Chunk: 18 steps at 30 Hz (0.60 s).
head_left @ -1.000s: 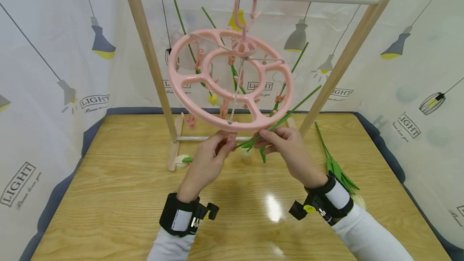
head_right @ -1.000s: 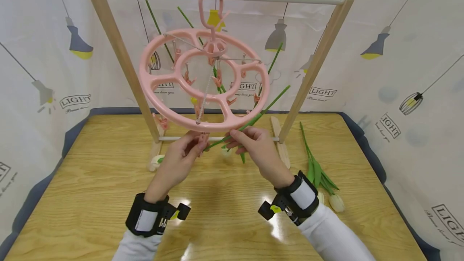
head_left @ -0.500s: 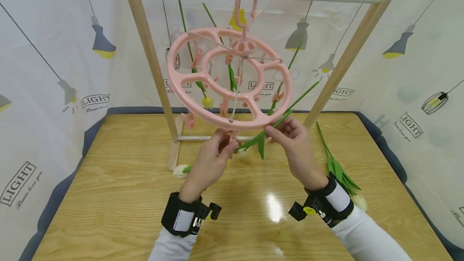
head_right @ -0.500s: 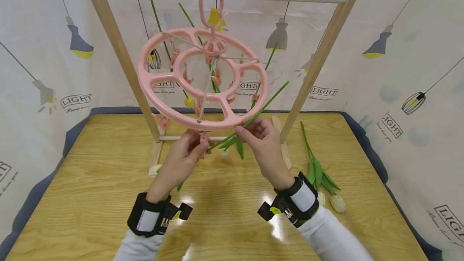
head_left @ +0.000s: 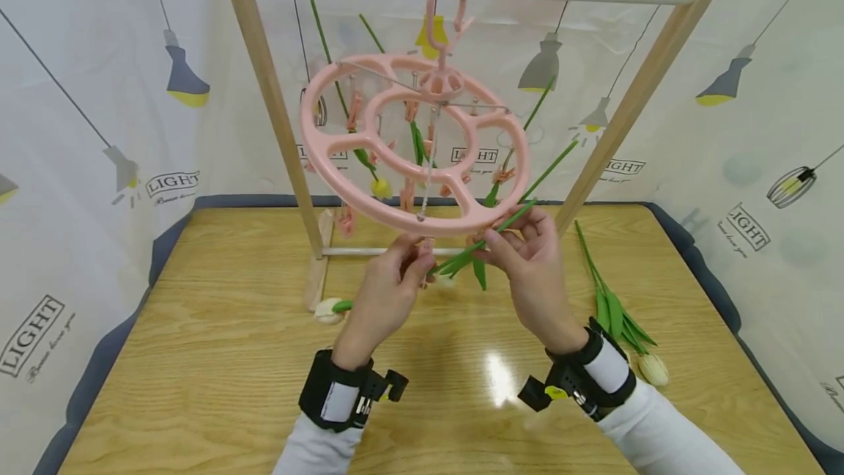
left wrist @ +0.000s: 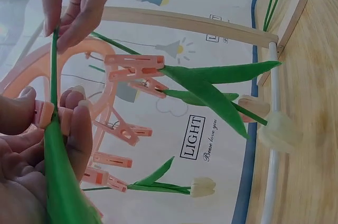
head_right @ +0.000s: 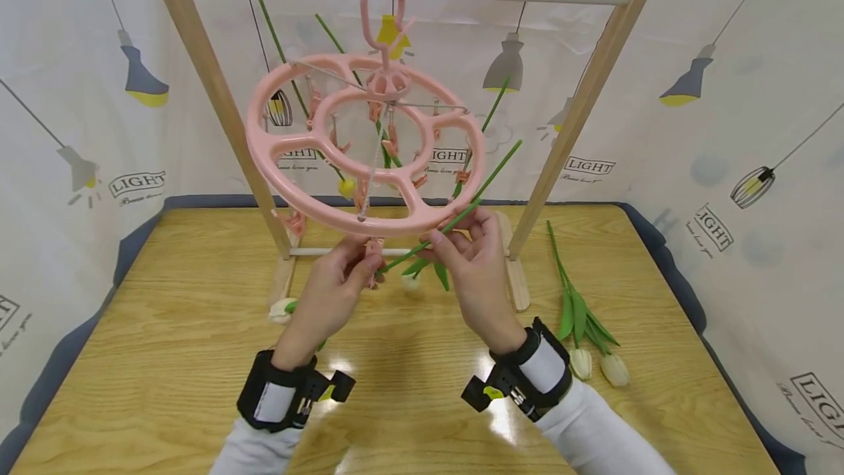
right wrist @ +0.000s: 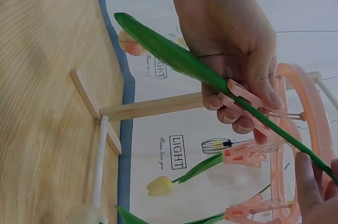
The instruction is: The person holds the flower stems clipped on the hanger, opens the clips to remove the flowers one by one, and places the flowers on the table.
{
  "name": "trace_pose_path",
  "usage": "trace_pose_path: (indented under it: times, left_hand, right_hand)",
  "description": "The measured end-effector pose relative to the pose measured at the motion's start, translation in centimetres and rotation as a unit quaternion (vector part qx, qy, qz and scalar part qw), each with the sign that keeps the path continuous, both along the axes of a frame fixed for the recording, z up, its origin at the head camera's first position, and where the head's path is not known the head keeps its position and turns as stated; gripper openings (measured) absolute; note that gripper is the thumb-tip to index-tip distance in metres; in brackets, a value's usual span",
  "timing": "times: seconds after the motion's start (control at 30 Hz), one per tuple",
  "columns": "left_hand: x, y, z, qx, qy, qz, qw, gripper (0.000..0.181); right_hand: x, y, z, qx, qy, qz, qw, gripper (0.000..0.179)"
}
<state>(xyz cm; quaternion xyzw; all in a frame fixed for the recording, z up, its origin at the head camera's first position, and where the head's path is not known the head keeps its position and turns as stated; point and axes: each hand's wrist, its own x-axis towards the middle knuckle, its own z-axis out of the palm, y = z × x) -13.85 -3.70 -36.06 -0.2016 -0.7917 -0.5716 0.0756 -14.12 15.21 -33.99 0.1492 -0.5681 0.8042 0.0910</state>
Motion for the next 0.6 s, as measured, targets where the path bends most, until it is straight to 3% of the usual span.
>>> trace_pose_path:
  times: [0.23,0.43,0.6]
  left_hand:
    - [0.08,0.08,0.11,0.000,-0.012,0.018,0.9998,0.026]
    - [0.10,0.06,0.14,-0.001,-0.017,0.026,0.9995,0.024]
    - [0.06,-0.04,0.21,0.003,-0.022,0.021,0.9995,0.020]
  right_hand:
    - [0.28,-0.33,-0.33,-0.012,0.047,0.042,0.9980,0.040]
    - [0.40,-0.49,-0.75,0.050,0.080,0.064,0.9935,0.035]
    - [0.40,-0.52,-0.92,0.057,0.093,0.064,0.9920,0.028]
